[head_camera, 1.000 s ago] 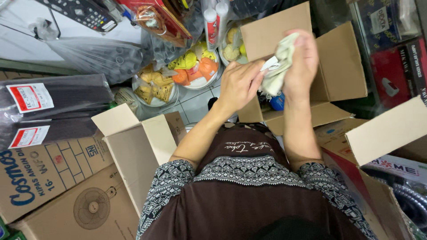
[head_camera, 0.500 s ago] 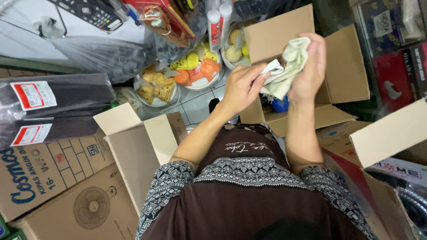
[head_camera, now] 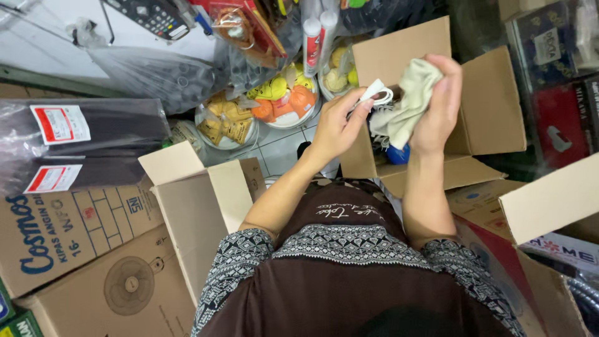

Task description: The person wipes various packaged items, including flashlights and small tools, with a cloth and organizes them within cardboard boxes on the floor.

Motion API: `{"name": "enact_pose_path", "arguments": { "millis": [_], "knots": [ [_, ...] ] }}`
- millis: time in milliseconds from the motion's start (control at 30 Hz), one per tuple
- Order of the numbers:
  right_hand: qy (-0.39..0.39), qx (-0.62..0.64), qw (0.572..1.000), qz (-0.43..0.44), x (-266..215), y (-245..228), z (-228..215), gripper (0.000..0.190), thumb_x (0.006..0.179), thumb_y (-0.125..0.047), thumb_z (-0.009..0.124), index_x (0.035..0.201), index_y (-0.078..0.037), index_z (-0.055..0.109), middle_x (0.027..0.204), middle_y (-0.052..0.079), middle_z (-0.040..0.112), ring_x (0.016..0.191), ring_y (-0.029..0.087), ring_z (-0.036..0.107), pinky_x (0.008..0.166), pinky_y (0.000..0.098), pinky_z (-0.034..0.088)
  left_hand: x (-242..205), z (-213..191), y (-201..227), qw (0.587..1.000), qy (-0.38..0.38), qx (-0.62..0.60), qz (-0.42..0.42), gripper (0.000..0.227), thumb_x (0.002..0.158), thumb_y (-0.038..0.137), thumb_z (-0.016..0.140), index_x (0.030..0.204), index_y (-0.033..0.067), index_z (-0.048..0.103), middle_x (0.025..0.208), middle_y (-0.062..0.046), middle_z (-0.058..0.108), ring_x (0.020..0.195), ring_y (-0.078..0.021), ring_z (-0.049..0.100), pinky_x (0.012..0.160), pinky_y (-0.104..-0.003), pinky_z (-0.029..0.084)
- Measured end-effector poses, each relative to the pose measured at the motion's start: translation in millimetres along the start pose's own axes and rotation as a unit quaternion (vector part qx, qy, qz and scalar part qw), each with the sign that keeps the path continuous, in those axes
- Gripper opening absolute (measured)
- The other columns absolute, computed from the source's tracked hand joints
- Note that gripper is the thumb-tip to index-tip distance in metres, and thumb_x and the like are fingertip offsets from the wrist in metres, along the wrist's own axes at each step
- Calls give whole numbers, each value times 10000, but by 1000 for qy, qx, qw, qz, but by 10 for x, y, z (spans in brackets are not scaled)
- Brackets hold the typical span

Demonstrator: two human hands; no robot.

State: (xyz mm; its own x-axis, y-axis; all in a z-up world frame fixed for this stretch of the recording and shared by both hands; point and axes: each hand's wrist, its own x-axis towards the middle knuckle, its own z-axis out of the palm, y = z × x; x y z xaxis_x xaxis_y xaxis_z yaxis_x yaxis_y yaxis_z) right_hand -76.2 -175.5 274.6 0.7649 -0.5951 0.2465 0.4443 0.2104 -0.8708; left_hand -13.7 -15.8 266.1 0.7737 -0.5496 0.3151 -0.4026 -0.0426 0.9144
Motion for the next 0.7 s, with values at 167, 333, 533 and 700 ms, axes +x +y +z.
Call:
{"name": "enact_pose_path", "arguments": {
  "millis": [167, 333, 533, 700],
  "knots": [
    [-100, -210, 970, -77, -78, 50, 151, 259, 1126, -199, 565, 1244, 29, 600, 1147, 85, 596, 1061, 155, 570, 970, 307, 477, -66, 105, -68, 996, 25, -52, -63, 238, 1053, 157, 603, 1237, 8, 618, 989, -88, 740, 873, -155, 695, 808, -283, 542],
    [-38, -96, 995, 10, -136, 210, 106, 232, 1129, -217, 550, 1213, -8, 609, 1084, 27, 644, 965, 101, 585, 887, 264, 492, -96, 220, -245, 945, 36, -302, -120, 236, 1149, 204, 523, 1263, -1, 535, 860, 25, 544, 740, -57, 443, 662, -221, 361],
    [-51, -225, 971, -64, -9, 356, -123, 274, 1189, -224, 494, 1063, -13, 615, 995, 31, 634, 858, 104, 558, 790, 258, 463, -96, 251, -271, 926, -5, -360, -111, 223, 1133, 247, 497, 1218, 41, 509, 754, 40, 427, 653, -57, 367, 572, -218, 290],
    [93, -48, 994, -36, 149, 242, -174, 258, 1160, -241, 467, 1160, -16, 593, 1051, 75, 599, 925, 154, 557, 778, 302, 467, -10, 37, -249, 874, -4, -462, -150, 203, 1134, 229, 488, 1233, 52, 504, 742, 9, 443, 628, -92, 396, 578, -246, 336]
  ]
}}
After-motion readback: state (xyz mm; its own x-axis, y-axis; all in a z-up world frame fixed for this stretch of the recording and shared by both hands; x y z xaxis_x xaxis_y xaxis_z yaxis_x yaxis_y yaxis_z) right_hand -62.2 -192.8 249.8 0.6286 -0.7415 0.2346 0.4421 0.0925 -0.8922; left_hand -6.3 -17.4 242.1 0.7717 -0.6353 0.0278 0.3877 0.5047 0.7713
